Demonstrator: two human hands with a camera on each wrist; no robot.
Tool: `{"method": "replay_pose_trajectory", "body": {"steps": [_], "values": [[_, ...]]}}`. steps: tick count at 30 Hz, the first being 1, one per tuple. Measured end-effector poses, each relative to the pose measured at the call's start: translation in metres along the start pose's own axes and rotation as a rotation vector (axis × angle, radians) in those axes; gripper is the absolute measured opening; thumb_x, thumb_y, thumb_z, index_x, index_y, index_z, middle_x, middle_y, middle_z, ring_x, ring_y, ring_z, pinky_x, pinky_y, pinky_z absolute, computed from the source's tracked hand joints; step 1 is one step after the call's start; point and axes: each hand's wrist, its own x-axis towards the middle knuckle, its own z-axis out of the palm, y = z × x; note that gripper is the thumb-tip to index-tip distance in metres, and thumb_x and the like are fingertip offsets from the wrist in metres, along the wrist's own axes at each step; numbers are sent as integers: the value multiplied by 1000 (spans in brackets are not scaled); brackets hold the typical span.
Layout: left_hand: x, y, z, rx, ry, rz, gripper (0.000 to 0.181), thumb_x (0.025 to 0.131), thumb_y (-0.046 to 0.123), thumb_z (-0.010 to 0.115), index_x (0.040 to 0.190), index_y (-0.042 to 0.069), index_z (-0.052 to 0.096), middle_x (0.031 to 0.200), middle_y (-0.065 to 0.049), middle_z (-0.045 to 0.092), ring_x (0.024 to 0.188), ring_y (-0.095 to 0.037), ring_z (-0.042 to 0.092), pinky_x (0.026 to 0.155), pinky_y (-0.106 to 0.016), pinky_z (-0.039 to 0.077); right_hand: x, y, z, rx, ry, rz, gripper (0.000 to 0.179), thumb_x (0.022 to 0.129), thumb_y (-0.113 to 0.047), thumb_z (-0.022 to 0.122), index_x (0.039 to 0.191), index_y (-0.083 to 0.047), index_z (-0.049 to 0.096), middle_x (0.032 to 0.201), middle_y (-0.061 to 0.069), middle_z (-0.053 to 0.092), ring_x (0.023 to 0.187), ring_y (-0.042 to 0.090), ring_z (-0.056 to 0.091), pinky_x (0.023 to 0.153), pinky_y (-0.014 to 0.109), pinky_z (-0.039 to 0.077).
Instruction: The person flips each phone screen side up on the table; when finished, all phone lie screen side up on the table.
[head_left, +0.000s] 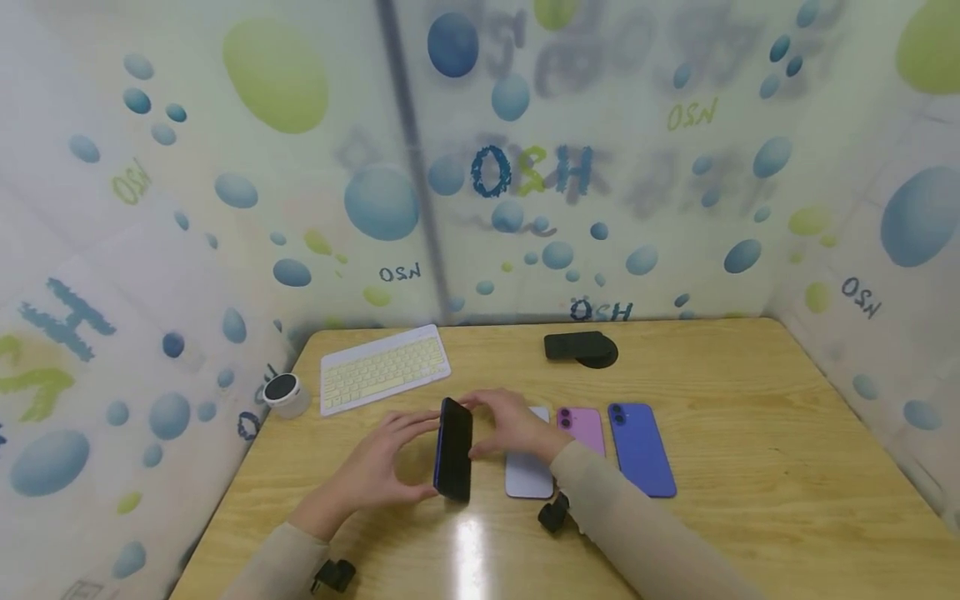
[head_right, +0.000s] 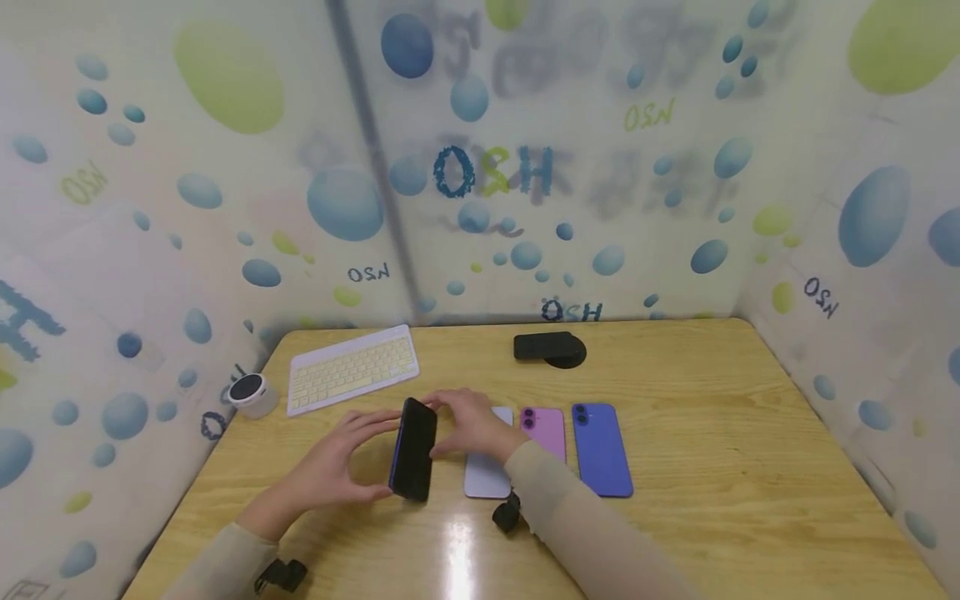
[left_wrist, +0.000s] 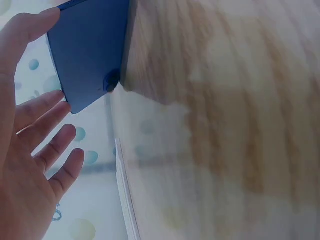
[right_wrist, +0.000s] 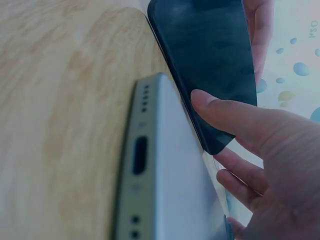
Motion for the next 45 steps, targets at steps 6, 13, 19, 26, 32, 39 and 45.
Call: {"method": "replay_pose_trajectory", "body": {"steps": [6, 13, 19, 26, 32, 39, 45], "values": [[-4, -7, -2, 32, -2, -11, 91, 63, 43, 96, 143, 16, 62, 149, -1, 59, 127, -18, 53, 101, -51, 51, 2, 1, 2, -37, -9, 30, 80, 71, -33, 96, 142, -21, 62, 139, -2, 67, 133, 24, 57, 116, 53, 35], [-8, -13, -1, 67, -7, -2, 91, 59, 43, 98, 138, 14, 65, 144, -4, 63, 126, -21, 54, 98, -52, 52, 2, 1, 2, -56, -45, 51, 76, 74, -36, 94, 142, -23, 62, 143, 2, 64, 134, 28, 55, 116, 58, 31], [-9, -13, -3, 91, -27, -21, 91, 59, 46, 98, 138, 14, 66, 143, -3, 63, 124, -20, 55, 98, -51, 53, 1, -3, 0, -60, -75, 48, 76, 77, -34, 92, 145, -21, 61, 148, 7, 59, 139, 31, 51, 116, 60, 26], [-7, -14, -4, 119, -76, -51, 90, 58, 48, 97, 136, 14, 67, 143, -1, 63, 125, -19, 54, 100, -51, 51, 2, -6, -2, -79, -103, 66, 77, 77, -35, 91, 146, -22, 60, 149, 7, 58, 141, 31, 49, 117, 61, 23], [-5, -20, 2, 152, -164, -116, 91, 56, 53, 96, 135, 17, 67, 141, 5, 64, 127, -18, 52, 107, -48, 47, 2, -5, -2, -78, -112, 78, 74, 78, -37, 91, 144, -22, 62, 150, 6, 57, 142, 30, 48, 116, 60, 24], [-3, -22, 4, 166, -203, -150, 91, 56, 54, 96, 135, 17, 67, 140, 5, 64, 127, -18, 52, 109, -47, 45, 2, -4, -3, -89, -112, 92, 72, 79, -41, 89, 144, -23, 63, 150, 3, 57, 145, 28, 43, 119, 62, 16], [-5, -22, 2, 156, -207, -147, 90, 58, 54, 95, 136, 17, 67, 140, 5, 65, 125, -18, 53, 108, -47, 46, 0, -4, -2, -98, -90, 84, 71, 78, -42, 90, 142, -22, 64, 149, 2, 58, 146, 29, 41, 121, 67, 9]]}}
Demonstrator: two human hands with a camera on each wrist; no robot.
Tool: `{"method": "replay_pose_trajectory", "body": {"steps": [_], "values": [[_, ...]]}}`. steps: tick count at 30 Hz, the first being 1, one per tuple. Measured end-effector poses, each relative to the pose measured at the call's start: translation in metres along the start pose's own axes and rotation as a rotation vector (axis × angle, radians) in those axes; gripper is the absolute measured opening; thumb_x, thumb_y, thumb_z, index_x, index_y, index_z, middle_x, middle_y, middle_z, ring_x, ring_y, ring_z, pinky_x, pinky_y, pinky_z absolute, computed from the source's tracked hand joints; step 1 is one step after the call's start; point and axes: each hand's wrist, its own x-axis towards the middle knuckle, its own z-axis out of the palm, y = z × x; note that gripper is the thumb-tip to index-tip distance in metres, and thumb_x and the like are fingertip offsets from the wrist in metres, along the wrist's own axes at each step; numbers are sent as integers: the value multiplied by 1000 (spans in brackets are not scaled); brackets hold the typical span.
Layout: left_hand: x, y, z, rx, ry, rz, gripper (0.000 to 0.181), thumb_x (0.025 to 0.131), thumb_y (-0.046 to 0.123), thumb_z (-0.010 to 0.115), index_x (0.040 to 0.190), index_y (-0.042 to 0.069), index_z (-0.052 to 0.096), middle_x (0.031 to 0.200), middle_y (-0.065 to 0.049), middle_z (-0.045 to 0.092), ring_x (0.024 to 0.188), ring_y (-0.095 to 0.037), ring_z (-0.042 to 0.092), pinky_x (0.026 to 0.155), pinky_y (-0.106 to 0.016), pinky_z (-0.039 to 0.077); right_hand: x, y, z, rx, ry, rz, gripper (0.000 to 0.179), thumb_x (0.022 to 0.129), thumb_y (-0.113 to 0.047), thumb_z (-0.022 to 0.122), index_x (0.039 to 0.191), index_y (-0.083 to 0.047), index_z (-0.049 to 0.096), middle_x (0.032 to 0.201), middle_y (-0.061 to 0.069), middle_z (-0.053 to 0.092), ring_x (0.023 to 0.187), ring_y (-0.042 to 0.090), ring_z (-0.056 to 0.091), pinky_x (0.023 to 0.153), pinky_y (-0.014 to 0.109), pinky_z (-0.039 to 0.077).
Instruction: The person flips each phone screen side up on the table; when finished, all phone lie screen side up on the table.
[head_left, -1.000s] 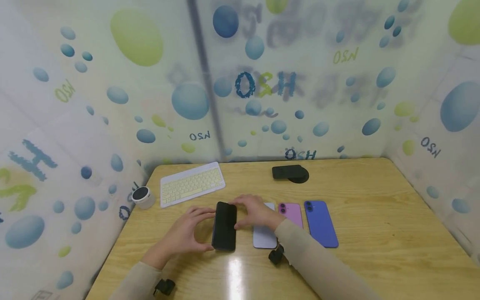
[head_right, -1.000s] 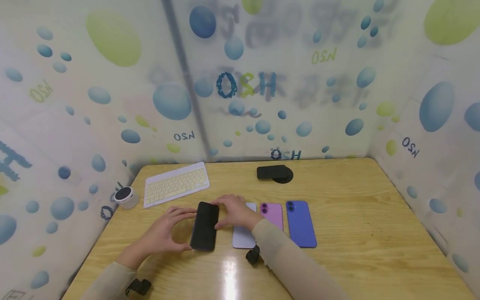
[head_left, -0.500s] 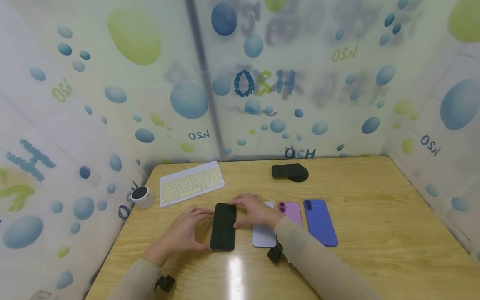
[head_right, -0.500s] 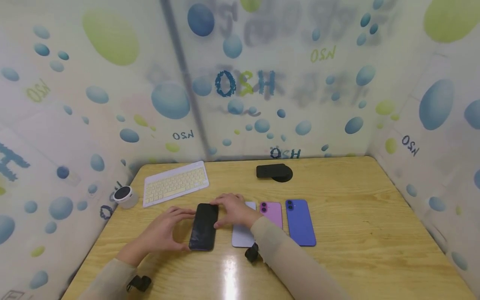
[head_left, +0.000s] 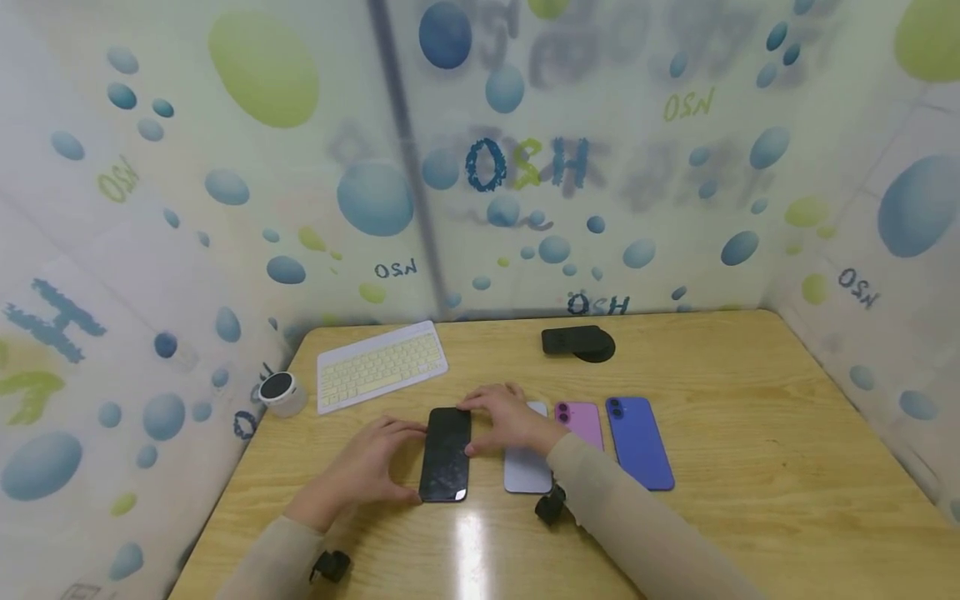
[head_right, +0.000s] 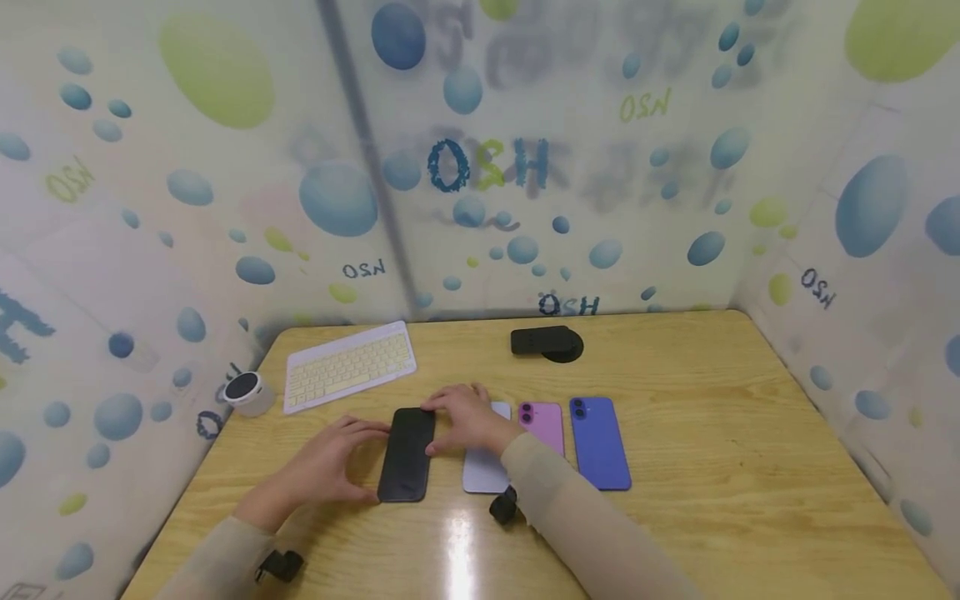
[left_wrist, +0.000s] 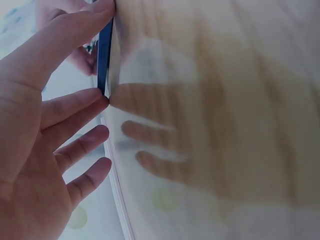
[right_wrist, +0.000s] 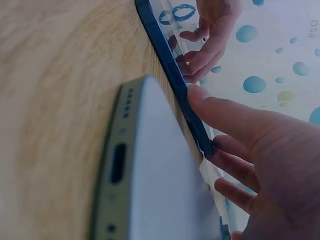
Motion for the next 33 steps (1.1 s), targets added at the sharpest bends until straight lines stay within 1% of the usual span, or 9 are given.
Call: {"method": "replay_pose_trajectory", "body": {"steps": [4, 8, 12, 16, 20, 23, 27, 30, 33], "values": [[1, 2, -3, -13, -2, -3, 85, 61, 53, 95, 134, 18, 68, 142, 4, 63, 126, -18, 53, 106, -48, 48, -4, 1, 0, -17, 24, -9, 72, 78, -45, 89, 142, -22, 64, 150, 1, 57, 146, 29, 41, 121, 67, 10], [3, 7, -7, -27, 2, -10, 81, 66, 54, 93, 134, 18, 68, 146, 2, 60, 130, -22, 53, 106, -51, 48, -11, 0, -6, -30, 33, -9, 69, 82, -43, 87, 143, -19, 63, 151, 1, 57, 145, 29, 44, 120, 66, 14], [8, 17, -8, -34, 9, 17, 80, 70, 56, 91, 137, 17, 67, 146, 2, 61, 132, -24, 54, 106, -52, 48, -24, 5, -18, -36, 34, 21, 66, 85, -37, 86, 143, -17, 63, 151, 3, 57, 145, 31, 45, 120, 65, 17], [16, 28, -5, -30, 6, 53, 78, 74, 55, 89, 138, 16, 66, 144, 3, 62, 129, -23, 55, 105, -50, 49, -37, 16, -29, -57, 43, 33, 65, 84, -32, 87, 142, -14, 63, 150, 6, 58, 144, 33, 46, 118, 67, 21], [27, 39, -1, -28, -28, 64, 79, 77, 53, 87, 142, 17, 63, 145, 1, 62, 127, -22, 55, 105, -48, 49, -47, 26, -38, -82, 55, 16, 63, 84, -28, 86, 141, -11, 64, 147, 9, 59, 141, 35, 50, 118, 62, 30], [36, 47, 2, -33, -54, 71, 77, 78, 52, 86, 143, 18, 62, 146, 1, 61, 131, -23, 54, 108, -48, 47, -55, 33, -44, -78, 56, 12, 61, 86, -26, 85, 141, -9, 64, 147, 10, 59, 141, 35, 49, 118, 58, 34], [47, 56, 6, -29, -70, 84, 75, 79, 53, 85, 142, 19, 63, 146, 3, 60, 134, -21, 51, 111, -47, 45, -67, 42, -52, -45, 60, 28, 60, 87, -25, 84, 141, -8, 63, 148, 11, 58, 142, 37, 47, 118, 58, 34], [54, 62, 8, -20, -76, 99, 75, 79, 55, 84, 142, 19, 63, 147, 4, 60, 133, -21, 51, 110, -47, 46, -74, 50, -56, -38, 62, 52, 61, 86, -26, 85, 141, -11, 64, 148, 9, 58, 143, 36, 47, 119, 57, 34], [58, 67, 11, -16, -79, 110, 76, 80, 56, 83, 143, 19, 62, 146, 3, 60, 132, -21, 51, 109, -47, 47, -77, 58, -58, -64, 64, 52, 63, 85, -30, 86, 141, -12, 64, 148, 9, 58, 141, 36, 49, 118, 58, 35]]}}
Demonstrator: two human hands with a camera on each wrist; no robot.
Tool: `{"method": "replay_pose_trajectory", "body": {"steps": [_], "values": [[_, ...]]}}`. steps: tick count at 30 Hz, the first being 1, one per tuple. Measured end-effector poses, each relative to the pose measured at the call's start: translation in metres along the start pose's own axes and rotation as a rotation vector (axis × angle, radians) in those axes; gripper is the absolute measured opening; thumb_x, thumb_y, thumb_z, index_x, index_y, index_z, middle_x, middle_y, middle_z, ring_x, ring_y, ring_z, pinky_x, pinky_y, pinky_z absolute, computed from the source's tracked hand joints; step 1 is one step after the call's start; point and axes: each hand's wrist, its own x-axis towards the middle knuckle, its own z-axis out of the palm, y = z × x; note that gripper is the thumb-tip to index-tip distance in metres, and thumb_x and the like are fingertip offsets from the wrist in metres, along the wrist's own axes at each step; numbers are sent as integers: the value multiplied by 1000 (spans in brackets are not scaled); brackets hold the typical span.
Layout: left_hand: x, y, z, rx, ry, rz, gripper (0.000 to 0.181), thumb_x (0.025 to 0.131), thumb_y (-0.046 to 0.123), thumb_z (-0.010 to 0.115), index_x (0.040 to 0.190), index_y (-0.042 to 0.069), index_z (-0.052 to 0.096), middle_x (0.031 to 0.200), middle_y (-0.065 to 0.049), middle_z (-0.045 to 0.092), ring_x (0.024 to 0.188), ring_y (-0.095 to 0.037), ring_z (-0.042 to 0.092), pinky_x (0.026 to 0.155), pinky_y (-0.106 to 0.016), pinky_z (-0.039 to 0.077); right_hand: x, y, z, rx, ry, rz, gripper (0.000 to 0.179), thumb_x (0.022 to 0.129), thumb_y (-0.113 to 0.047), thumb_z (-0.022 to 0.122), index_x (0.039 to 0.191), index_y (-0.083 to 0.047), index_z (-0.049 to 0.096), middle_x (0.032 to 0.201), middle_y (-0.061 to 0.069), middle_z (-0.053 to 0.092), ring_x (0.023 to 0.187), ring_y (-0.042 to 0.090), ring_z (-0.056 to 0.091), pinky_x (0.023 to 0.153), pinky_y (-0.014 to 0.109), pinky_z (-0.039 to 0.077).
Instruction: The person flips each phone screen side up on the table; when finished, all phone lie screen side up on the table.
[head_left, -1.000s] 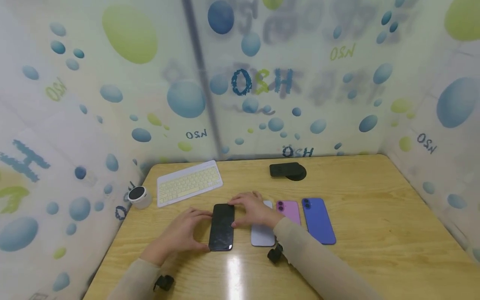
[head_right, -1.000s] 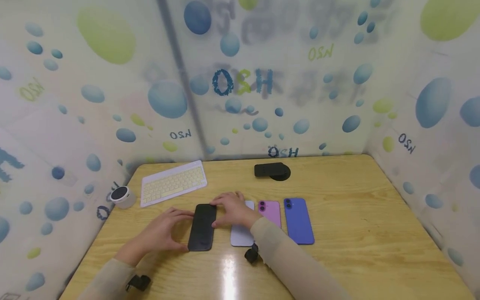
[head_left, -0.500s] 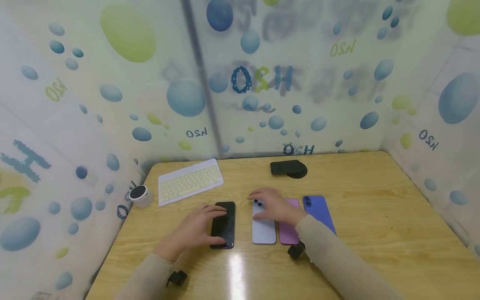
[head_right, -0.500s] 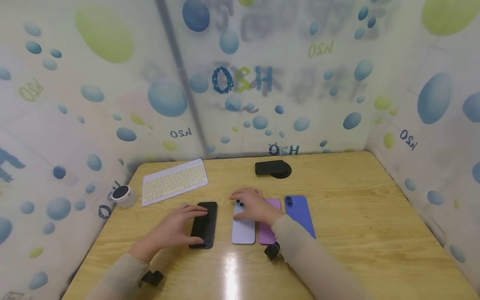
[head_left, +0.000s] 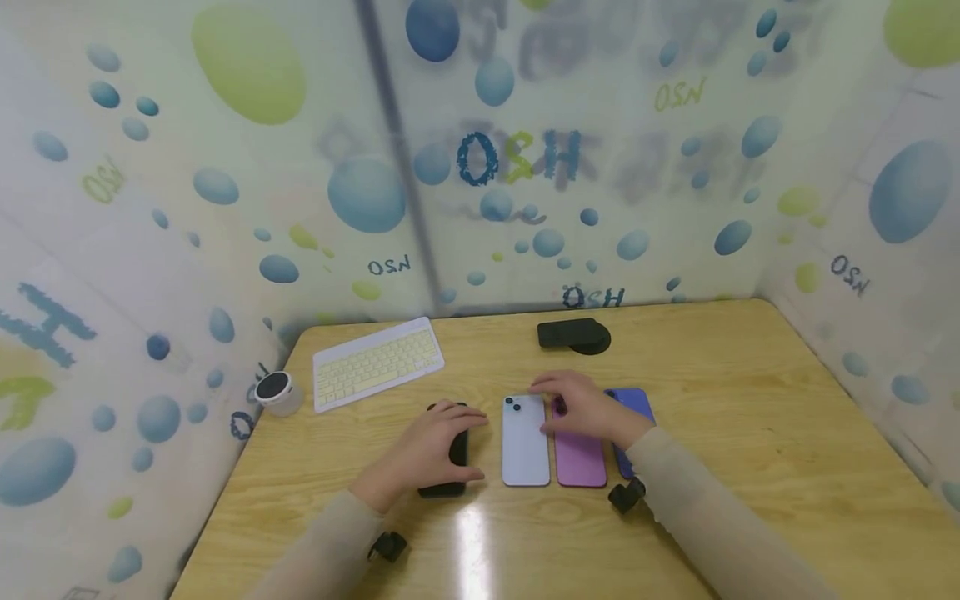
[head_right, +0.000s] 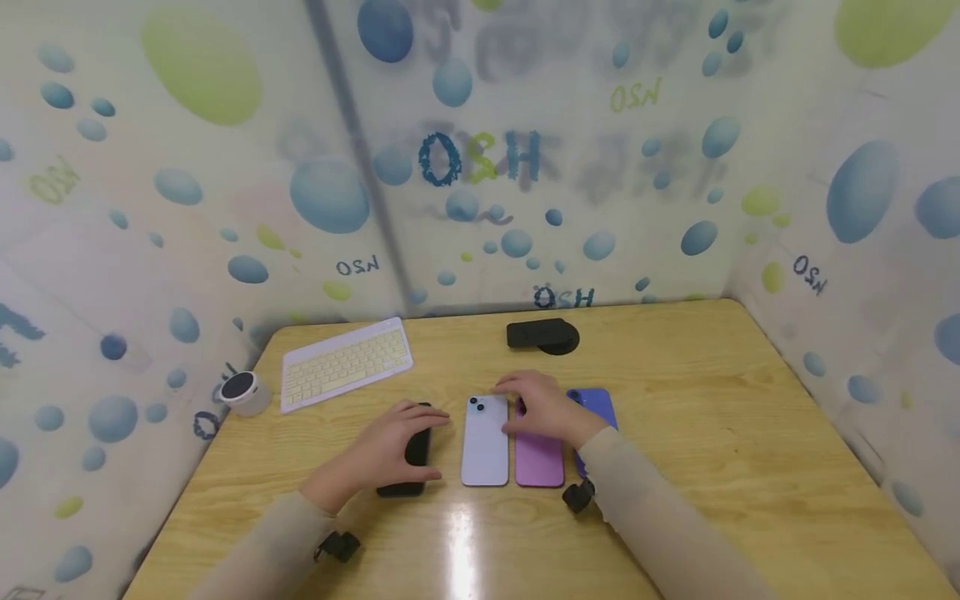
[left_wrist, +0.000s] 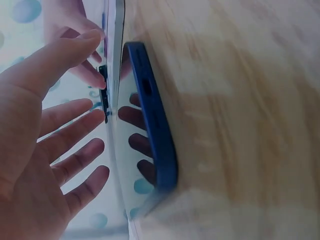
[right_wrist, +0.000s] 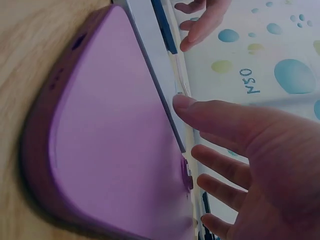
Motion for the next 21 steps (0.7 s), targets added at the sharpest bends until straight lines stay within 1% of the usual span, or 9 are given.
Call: {"method": "replay_pose_trajectory", "body": {"steps": [4, 8, 12, 17, 21], "values": [[5, 4, 4, -2, 0, 0, 75, 81, 54, 83, 142, 17, 62, 146, 3, 60, 134, -22, 51, 110, -46, 46, -1, 5, -1, -12, -4, -26, 63, 84, -33, 86, 139, -12, 66, 145, 11, 60, 138, 37, 51, 117, 60, 36], [10, 7, 7, -5, 4, 8, 73, 81, 54, 84, 141, 16, 64, 146, 3, 60, 134, -21, 50, 110, -44, 47, -2, 7, 0, -8, -3, -23, 62, 83, -32, 87, 138, -12, 67, 144, 12, 61, 137, 37, 52, 116, 59, 37], [13, 10, 10, -9, 19, 19, 74, 78, 55, 85, 138, 15, 66, 144, 2, 62, 130, -21, 52, 108, -44, 47, -3, 9, 0, -3, -1, -18, 62, 82, -32, 88, 137, -12, 67, 143, 13, 61, 136, 37, 53, 115, 59, 38], [16, 11, 17, -20, -14, 6, 76, 76, 58, 85, 138, 19, 66, 146, 6, 60, 131, -19, 50, 110, -45, 45, -3, 8, -1, 14, -13, -25, 64, 81, -33, 88, 137, -10, 68, 142, 13, 62, 135, 38, 53, 114, 60, 38], [18, 12, 19, -9, -20, 11, 76, 76, 59, 85, 138, 21, 66, 147, 7, 59, 133, -20, 49, 112, -45, 43, -4, 8, -3, 17, -24, -13, 65, 81, -33, 89, 137, -9, 67, 141, 12, 62, 135, 38, 53, 114, 60, 37]]}}
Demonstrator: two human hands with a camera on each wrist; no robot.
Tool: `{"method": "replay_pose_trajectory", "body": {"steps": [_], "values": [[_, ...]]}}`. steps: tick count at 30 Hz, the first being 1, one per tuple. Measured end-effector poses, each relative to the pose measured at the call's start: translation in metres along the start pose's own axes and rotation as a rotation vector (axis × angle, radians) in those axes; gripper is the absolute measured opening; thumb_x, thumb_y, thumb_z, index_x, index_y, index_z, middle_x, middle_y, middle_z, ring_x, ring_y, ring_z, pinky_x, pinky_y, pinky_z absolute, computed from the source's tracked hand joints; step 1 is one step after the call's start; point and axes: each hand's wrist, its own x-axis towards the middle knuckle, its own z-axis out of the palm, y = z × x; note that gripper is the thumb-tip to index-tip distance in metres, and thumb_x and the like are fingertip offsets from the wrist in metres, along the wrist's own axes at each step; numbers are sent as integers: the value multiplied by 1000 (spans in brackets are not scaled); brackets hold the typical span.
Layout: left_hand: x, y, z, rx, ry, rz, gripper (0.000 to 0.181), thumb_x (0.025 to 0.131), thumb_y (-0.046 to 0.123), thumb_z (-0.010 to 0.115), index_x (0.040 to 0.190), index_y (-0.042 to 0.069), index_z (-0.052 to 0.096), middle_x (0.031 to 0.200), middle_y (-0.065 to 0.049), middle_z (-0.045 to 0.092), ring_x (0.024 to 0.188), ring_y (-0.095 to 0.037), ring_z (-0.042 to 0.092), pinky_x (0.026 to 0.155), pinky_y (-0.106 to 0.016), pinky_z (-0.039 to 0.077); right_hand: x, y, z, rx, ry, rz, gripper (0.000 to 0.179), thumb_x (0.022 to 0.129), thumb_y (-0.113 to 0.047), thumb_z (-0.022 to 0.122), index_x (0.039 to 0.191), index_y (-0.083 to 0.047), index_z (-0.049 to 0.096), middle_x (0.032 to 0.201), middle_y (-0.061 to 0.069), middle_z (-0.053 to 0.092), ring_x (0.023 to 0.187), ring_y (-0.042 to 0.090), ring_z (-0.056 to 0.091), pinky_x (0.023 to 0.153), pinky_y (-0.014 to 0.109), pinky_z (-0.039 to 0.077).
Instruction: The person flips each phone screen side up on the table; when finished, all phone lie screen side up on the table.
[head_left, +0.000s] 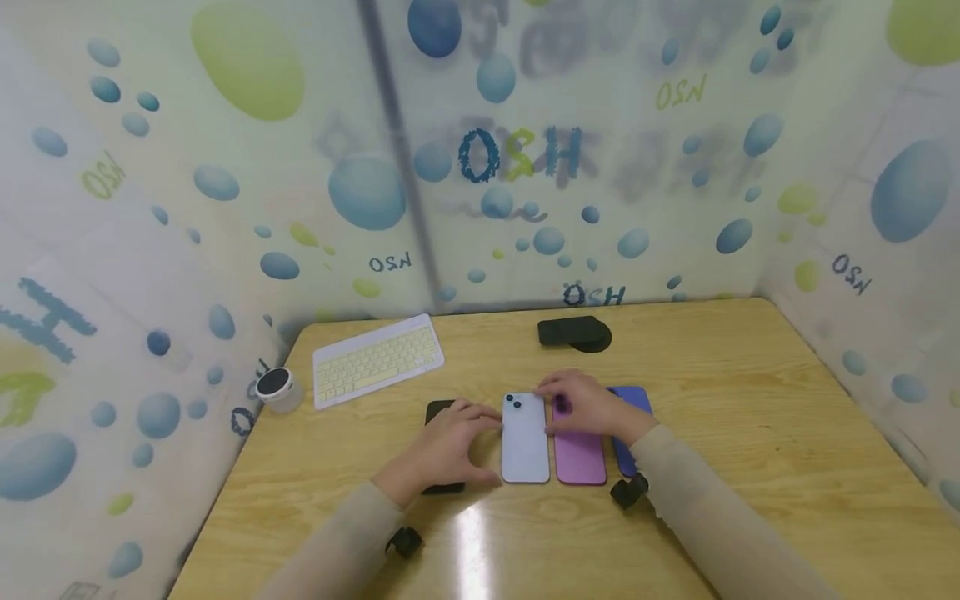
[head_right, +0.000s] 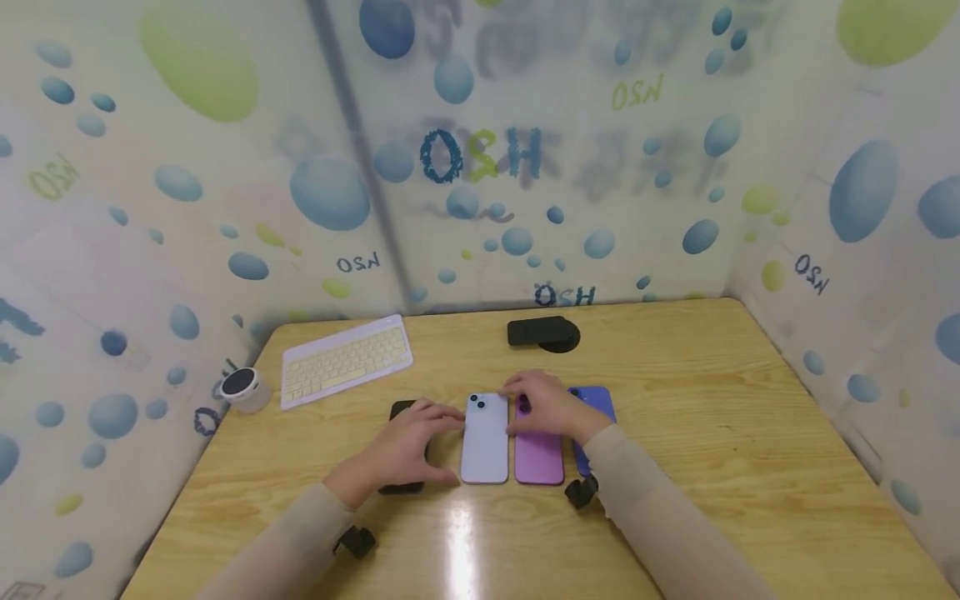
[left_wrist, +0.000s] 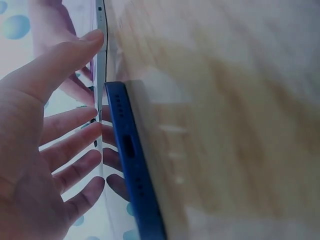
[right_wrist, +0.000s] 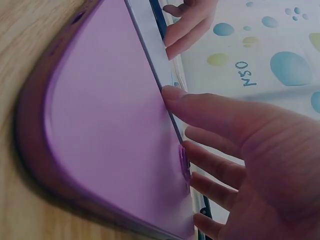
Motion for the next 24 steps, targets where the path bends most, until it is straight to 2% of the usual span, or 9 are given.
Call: {"method": "replay_pose_trajectory", "body": {"steps": [10, 18, 24], "values": [[3, 6, -2, 32, -6, 4, 76, 75, 61, 85, 135, 17, 68, 147, 3, 59, 132, -22, 49, 113, -48, 42, 0, -1, -1, 4, -18, 15, 67, 79, -33, 90, 137, -9, 67, 141, 12, 61, 135, 38, 52, 114, 60, 37], [5, 12, 0, 112, 4, -17, 78, 73, 65, 84, 133, 18, 69, 145, 3, 60, 130, -21, 49, 111, -46, 44, 0, -3, -1, 2, -33, 41, 69, 79, -35, 90, 139, -9, 66, 142, 10, 61, 135, 36, 53, 113, 61, 37], [4, 17, -2, 117, 9, -46, 77, 72, 62, 86, 131, 17, 70, 145, 3, 60, 128, -21, 50, 108, -45, 46, 2, -5, -1, 38, -33, 78, 71, 77, -33, 92, 139, -9, 66, 143, 11, 61, 136, 38, 51, 114, 59, 38]]}}
